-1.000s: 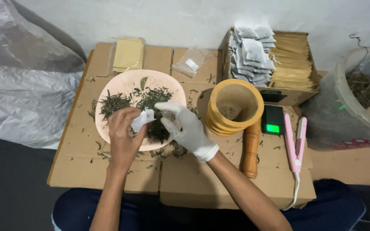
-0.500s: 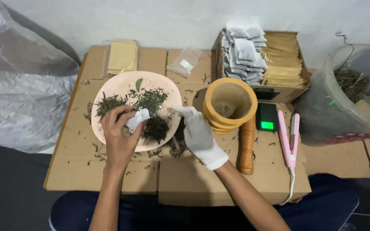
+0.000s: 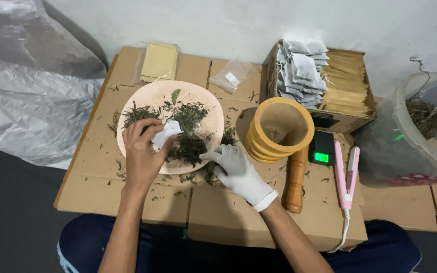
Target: The person fills a small white tea bag with dried leaves from a plate, weighs it on a digital scale, and then places it into a clear plastic wrapper. They repeat the process of filling another tea bag with leaves.
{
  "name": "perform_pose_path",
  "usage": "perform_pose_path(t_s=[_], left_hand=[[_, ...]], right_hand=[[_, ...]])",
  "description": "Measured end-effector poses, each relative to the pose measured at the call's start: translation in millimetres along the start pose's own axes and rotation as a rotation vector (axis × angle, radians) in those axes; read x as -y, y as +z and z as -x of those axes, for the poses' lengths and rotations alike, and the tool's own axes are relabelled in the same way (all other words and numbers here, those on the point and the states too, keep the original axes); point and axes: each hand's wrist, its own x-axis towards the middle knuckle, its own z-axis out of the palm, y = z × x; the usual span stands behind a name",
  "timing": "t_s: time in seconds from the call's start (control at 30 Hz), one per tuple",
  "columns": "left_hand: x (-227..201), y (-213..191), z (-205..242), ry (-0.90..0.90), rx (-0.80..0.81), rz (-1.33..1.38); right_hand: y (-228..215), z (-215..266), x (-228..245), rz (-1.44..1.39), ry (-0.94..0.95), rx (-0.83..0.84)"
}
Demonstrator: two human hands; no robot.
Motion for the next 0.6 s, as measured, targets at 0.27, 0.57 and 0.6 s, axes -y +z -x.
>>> perform_pose_path(t_s=[0.27, 0.57, 0.6], left_hand=[[1, 1, 1, -0.004, 0.007, 0.003], [-3, 2, -4, -0.056, 0.067, 0.012], [-3, 3, -4, -0.073, 0.075, 0.022]], right_hand=[[-18, -2, 2, -0.393, 0.028, 0.039], [0, -4, -7, -0.634, 0.044, -0.657], [4, -6, -11, -0.596, 0.068, -0.692]])
